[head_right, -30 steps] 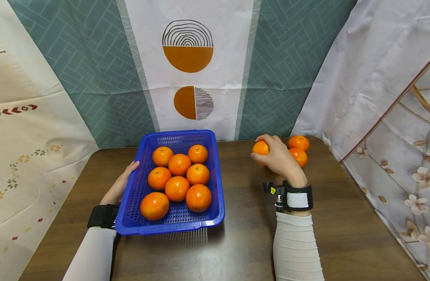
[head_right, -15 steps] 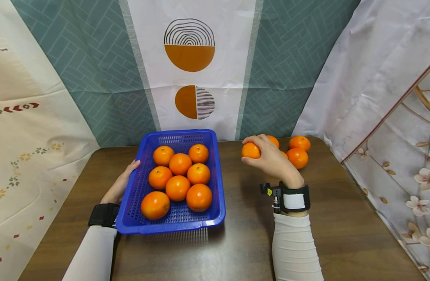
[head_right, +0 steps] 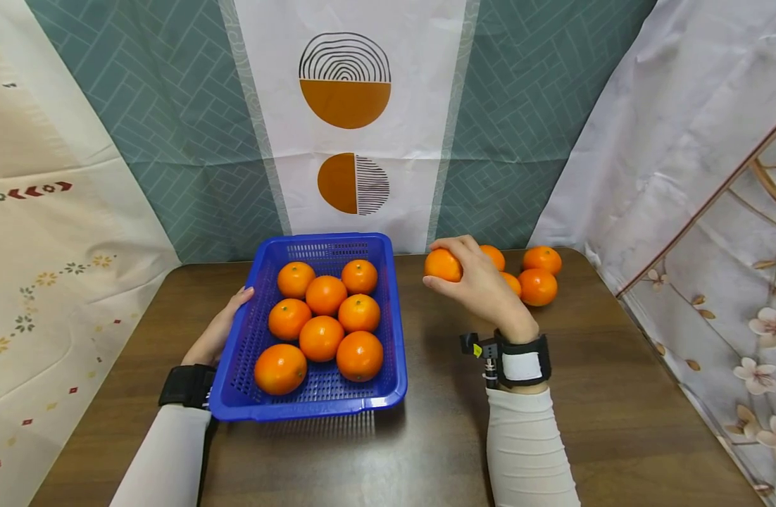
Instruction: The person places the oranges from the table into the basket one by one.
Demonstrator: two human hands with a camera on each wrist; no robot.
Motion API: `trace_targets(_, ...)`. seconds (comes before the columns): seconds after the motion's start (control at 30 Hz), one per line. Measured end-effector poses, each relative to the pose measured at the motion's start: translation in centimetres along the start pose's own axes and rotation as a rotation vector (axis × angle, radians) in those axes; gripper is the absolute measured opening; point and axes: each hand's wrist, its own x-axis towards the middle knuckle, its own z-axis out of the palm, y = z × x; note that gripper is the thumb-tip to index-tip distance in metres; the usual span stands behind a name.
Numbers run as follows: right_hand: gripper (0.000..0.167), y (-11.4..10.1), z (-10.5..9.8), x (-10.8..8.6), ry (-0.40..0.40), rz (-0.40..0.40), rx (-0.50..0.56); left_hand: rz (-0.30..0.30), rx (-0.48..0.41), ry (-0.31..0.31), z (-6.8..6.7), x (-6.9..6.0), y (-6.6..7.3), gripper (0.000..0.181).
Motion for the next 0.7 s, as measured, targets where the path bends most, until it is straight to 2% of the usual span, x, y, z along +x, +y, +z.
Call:
trace_targets(0.37, 0.048, -2.1, 0.3, 0.3, 0.038, -0.082, 0.016, -0.004, 0.009, 0.000, 0.0, 0.0, 0.1, 0.053)
trace_targets(0.7, 0.048, -3.9, 1.0, 1.7, -0.033, -0.119, 0.058, -0.003, -0.006, 0.004, 0.0, 0.0, 0.0, 0.051)
